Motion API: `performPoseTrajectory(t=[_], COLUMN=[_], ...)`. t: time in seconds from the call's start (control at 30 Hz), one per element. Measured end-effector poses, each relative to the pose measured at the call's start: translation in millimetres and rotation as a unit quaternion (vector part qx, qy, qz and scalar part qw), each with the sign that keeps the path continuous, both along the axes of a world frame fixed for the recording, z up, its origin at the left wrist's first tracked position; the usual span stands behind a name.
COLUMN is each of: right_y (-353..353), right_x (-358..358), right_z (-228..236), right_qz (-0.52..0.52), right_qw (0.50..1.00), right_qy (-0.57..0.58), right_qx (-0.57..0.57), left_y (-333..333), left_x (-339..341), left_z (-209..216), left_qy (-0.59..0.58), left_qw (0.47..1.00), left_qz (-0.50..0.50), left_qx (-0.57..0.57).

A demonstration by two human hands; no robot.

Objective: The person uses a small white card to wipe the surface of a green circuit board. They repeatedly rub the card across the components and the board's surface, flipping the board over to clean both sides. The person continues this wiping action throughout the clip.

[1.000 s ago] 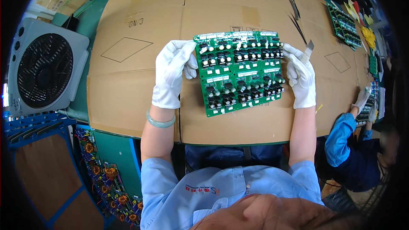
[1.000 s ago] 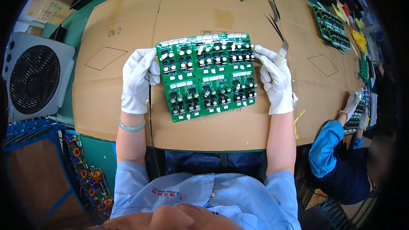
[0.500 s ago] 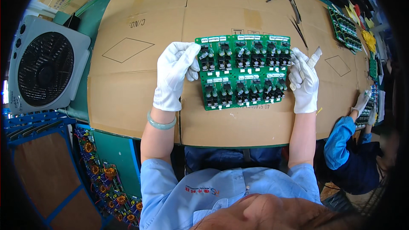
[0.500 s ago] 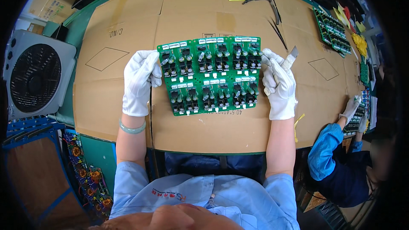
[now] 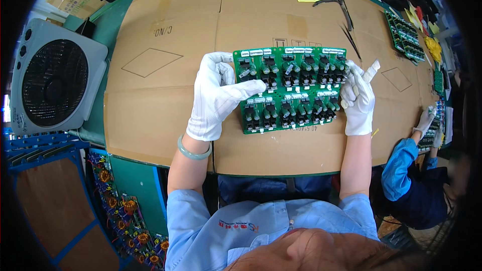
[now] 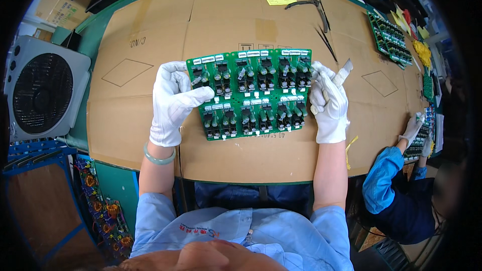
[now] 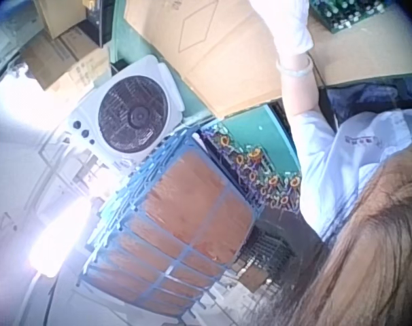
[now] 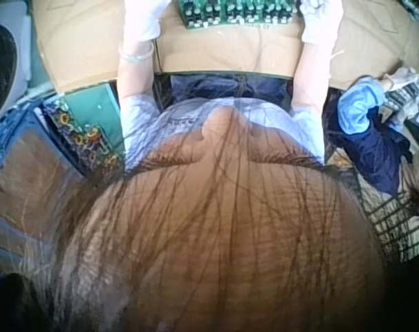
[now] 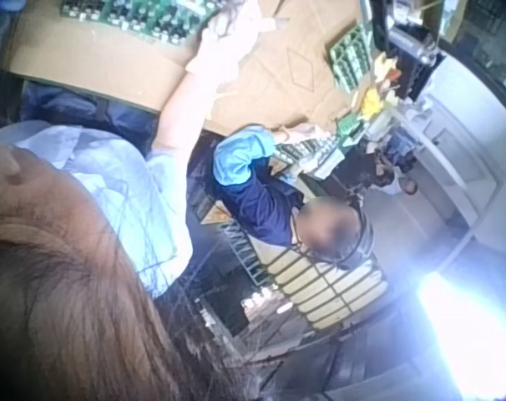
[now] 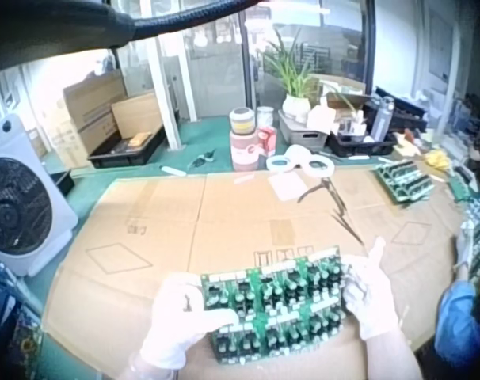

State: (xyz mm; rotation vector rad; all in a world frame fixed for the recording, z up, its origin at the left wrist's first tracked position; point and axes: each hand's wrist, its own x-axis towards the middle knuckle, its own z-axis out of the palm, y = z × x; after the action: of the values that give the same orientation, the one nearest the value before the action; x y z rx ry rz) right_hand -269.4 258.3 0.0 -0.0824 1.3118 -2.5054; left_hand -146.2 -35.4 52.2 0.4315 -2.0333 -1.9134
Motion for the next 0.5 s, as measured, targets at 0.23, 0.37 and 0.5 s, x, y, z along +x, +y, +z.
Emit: performPoseTrajectory(t=[0.23,0.37,0.5], right_y=[2.4,-4.1,-13.2], right_x=[-1.6,0.8,7.0], right_z=[-4.8,3.1,13.6], right_qz=[0.014,-0.053,-0.051], right_qw=[1.0,0.998,0.995], right_qy=[0.009,0.005,0.022], right_qx=[-0.021,0.035,0.083], left_y=[5.5,5.7,3.7], left_x=[1.9,3.4,5.0], left_z=[7.3,6.9,3.6], left_qy=[-0.001,0.01,0.024], left_qw=[0.998,0.998,0.995], left_qz=[0.0,0.001,-0.001], left_qx=[-0.065,-0.064,-0.097])
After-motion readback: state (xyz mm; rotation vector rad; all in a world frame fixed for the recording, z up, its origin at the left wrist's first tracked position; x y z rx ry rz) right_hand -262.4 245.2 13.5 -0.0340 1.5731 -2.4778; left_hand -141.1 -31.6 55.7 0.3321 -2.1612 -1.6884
